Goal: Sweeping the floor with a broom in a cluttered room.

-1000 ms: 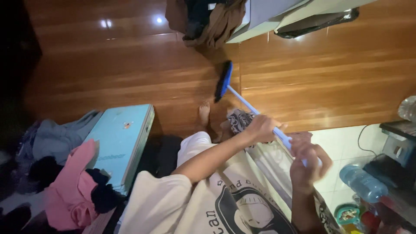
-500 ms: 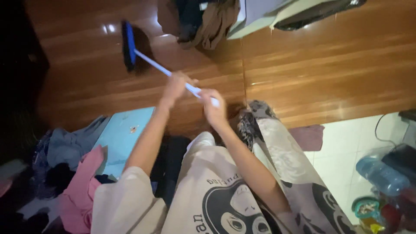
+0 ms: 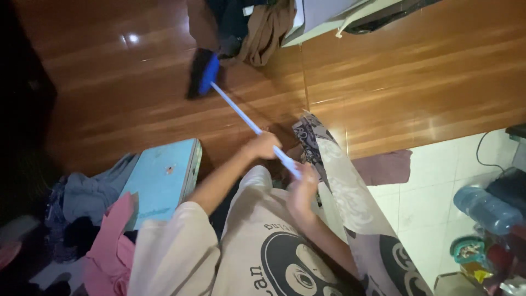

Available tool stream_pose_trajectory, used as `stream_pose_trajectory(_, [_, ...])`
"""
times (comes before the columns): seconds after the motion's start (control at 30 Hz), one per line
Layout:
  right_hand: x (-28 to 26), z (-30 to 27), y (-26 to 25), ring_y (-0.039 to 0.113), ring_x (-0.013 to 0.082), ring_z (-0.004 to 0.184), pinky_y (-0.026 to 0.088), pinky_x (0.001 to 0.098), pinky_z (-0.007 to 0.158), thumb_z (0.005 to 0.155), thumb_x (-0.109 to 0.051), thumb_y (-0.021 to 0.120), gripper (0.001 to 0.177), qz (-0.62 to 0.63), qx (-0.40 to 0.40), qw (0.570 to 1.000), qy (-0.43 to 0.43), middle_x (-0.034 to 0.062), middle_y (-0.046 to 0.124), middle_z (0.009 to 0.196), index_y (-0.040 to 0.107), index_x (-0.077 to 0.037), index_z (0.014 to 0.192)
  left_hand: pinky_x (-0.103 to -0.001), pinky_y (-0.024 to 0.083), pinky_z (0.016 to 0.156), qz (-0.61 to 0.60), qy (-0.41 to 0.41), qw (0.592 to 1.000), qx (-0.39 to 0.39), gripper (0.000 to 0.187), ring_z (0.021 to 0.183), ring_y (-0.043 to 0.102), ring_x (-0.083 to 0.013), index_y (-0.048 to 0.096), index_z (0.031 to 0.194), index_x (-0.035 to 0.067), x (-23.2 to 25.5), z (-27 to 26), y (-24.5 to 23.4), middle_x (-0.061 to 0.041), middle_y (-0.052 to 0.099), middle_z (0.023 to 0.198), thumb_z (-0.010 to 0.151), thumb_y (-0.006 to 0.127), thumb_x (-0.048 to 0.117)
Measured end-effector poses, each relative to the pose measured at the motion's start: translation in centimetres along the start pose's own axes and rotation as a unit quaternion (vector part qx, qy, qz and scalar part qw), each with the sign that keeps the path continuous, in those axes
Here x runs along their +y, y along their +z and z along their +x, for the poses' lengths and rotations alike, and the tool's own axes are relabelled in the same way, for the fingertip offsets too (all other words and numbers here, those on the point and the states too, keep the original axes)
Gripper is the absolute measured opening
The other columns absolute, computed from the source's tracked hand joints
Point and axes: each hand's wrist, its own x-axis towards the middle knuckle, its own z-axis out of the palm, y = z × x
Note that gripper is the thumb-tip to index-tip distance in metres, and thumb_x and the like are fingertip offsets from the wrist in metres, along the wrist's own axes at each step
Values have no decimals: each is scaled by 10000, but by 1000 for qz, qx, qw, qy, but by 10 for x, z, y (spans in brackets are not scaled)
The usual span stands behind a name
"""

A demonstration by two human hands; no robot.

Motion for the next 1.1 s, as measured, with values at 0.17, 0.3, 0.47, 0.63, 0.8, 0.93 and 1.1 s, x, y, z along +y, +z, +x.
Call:
stream_pose_trajectory(0.17, [-75, -12, -63, 634, 208, 943, 499, 389, 900, 1052, -162, 558, 211, -48, 100, 983, -143, 103, 715, 970, 665, 7, 986, -526, 528, 645, -95, 60, 993, 39, 133, 711, 689, -428, 700, 665, 104, 125, 44, 5, -199, 675, 683, 674, 751, 227])
stream_pose_trajectory(0.3, [-136, 15, -107, 629, 261, 1096, 472, 434, 1077, 1103, -314, 544, 306, -119, -74, 930, -340, 119, 644, 1080, 561, -12, 1149, -509, 530, 679, -150, 129, 965, 173, 68, 753, 676, -423, 696, 722, 104, 157, 74, -9, -195, 668, 718, 662, 706, 133])
stream_pose_trajectory(0.47, [-193, 25, -201, 534, 356, 1330, 385, 444, 1228, 1139, -493, 451, 611, -430, 38, 717, -547, 201, 550, 1378, 500, 41, 1433, -511, 503, 647, -154, 149, 946, 242, 141, 702, 649, -418, 610, 641, 70, 155, 77, -38, -190, 631, 662, 704, 719, 135])
stream_pose_trajectory(0.63, [-140, -30, -294, 540, 401, 1327, 395, 536, 1116, 686, -461, 849, 1017, -498, -128, 838, 185, 276, 548, 1482, 400, -51, 1502, -518, 465, 622, -98, 107, 960, 239, 241, 707, 624, -403, 544, 595, 62, 125, 44, -50, -155, 615, 659, 710, 732, 159])
stream_pose_trajectory(0.8, [27, -45, -472, 545, 384, 1331, 406, 523, 1115, 725, -470, 815, 953, -520, -175, 824, 143, 253, 552, 1485, 426, -66, 1495, -503, 481, 685, -100, 102, 961, 237, 176, 780, 629, -377, 578, 630, 79, 142, 12, -57, -119, 639, 720, 720, 705, 159])
stream_pose_trajectory(0.93, [32, -42, -479, 550, 368, 1335, 417, 509, 1113, 765, -480, 781, 890, -549, -203, 805, 101, 230, 557, 1488, 453, -81, 1489, -505, 476, 723, -71, 63, 970, 222, 243, 829, 621, -377, 582, 641, 63, 150, 5, -34, -130, 633, 773, 772, 732, 202])
stream_pose_trajectory(1.1, [-28, 72, -455, 557, 347, 1340, 431, 492, 1112, 813, -492, 738, 814, -612, -250, 749, 44, 202, 562, 1492, 486, -100, 1481, -501, 483, 743, -58, 31, 968, 240, 255, 846, 627, -371, 609, 664, 88, 134, 20, -12, -132, 638, 787, 835, 722, 240])
